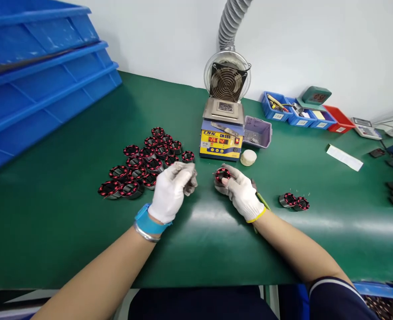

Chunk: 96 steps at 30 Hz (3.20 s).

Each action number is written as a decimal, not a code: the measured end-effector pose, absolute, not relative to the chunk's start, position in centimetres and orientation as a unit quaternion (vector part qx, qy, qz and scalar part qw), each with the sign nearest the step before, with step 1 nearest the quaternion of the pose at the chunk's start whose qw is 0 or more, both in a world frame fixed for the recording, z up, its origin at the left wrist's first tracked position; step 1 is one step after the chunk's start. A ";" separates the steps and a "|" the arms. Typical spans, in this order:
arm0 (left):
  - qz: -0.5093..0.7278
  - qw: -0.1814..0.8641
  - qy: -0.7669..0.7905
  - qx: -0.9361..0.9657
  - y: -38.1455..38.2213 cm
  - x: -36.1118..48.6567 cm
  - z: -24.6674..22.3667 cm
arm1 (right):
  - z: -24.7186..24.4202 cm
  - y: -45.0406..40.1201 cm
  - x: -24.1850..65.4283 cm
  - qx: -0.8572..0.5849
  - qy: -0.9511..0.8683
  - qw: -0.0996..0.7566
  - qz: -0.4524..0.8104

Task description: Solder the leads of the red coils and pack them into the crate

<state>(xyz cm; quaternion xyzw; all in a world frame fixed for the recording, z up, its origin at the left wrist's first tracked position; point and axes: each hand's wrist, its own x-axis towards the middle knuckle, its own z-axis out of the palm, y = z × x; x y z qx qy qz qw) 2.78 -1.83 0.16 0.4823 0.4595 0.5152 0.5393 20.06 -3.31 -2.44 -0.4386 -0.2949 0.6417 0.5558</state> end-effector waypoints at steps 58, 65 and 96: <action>0.561 0.455 0.477 0.500 -2.1 2.2 0.9 | -2.9 -4.1 19.5 -0.524 -0.479 0.573 0.410; 0.330 0.454 0.441 0.700 -2.8 2.6 0.8 | -3.2 -4.2 19.8 -0.528 -0.536 0.564 0.340; 0.401 0.495 0.435 0.637 -3.1 4.6 -2.4 | -1.3 -2.3 21.9 -0.536 -0.539 0.588 0.274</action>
